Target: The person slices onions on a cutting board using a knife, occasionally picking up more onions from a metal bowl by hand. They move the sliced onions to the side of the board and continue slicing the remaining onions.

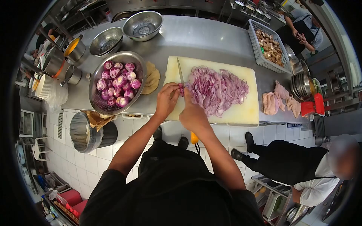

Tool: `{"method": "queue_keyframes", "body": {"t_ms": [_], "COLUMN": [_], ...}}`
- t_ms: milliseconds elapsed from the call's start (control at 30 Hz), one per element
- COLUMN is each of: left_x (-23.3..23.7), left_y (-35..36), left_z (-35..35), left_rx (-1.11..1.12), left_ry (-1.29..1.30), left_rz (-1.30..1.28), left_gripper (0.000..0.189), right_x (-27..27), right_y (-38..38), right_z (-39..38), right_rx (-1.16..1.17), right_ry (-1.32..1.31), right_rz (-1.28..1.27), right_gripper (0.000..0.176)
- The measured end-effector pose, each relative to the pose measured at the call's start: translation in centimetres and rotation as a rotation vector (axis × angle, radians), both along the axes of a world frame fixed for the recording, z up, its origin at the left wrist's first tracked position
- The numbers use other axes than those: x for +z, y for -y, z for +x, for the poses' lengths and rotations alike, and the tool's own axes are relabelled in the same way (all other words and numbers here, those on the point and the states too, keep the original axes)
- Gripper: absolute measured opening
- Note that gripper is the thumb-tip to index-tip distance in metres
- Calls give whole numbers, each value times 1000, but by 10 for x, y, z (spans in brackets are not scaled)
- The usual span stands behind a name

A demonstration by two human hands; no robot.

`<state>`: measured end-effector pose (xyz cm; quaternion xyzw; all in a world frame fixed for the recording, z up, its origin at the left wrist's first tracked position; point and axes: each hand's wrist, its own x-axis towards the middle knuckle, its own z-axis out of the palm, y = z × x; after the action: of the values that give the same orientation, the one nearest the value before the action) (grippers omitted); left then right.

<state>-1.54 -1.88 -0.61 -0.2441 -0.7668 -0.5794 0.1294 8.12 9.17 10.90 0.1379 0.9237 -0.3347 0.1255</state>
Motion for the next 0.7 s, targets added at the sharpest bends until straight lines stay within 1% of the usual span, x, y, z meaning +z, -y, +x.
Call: {"method": "queue_keyframes", "body": {"t_ms": [33,100,133,167,233,333,400,500,533,700], "left_x": [-1,2,2,3,-1,-3,-2,-2,-3,-2], "left_y": [0,-1,0,1,1,1,2,1,1,0], "left_z": [0,1,1,0,-1,0,1,0,-1,1], "left_rx": [2,3,5,15,18,27,9,5,6,21], "left_ry": [8,6,3,-10,-31,-28,-15,-18,-22,9], "left_rz": [-1,3,4,-10,-39,-31,-4,4,2,-16], "left_gripper": [11,11,11,11,11,11,10,10,10,10], "right_x": [-21,-82,-86,-89,-52,16,38,57,58,44], "right_y": [-1,-10,-9,-15,-22,-18,-12,-3,-2,-1], "right_z": [-2,-13,-19,-27,-35,-27,-15,-1,2,9], "right_rx": [18,47,62,49,8,-46,-49,-48,-49,-36], "right_ry": [-92,-394,-548,-391,-69,134,181,243,264,208], "right_rz": [55,162,214,127,-47,-170,-162,-159,-158,-115], "right_gripper": [87,84,82,82,83,83,82,82,82,81]}}
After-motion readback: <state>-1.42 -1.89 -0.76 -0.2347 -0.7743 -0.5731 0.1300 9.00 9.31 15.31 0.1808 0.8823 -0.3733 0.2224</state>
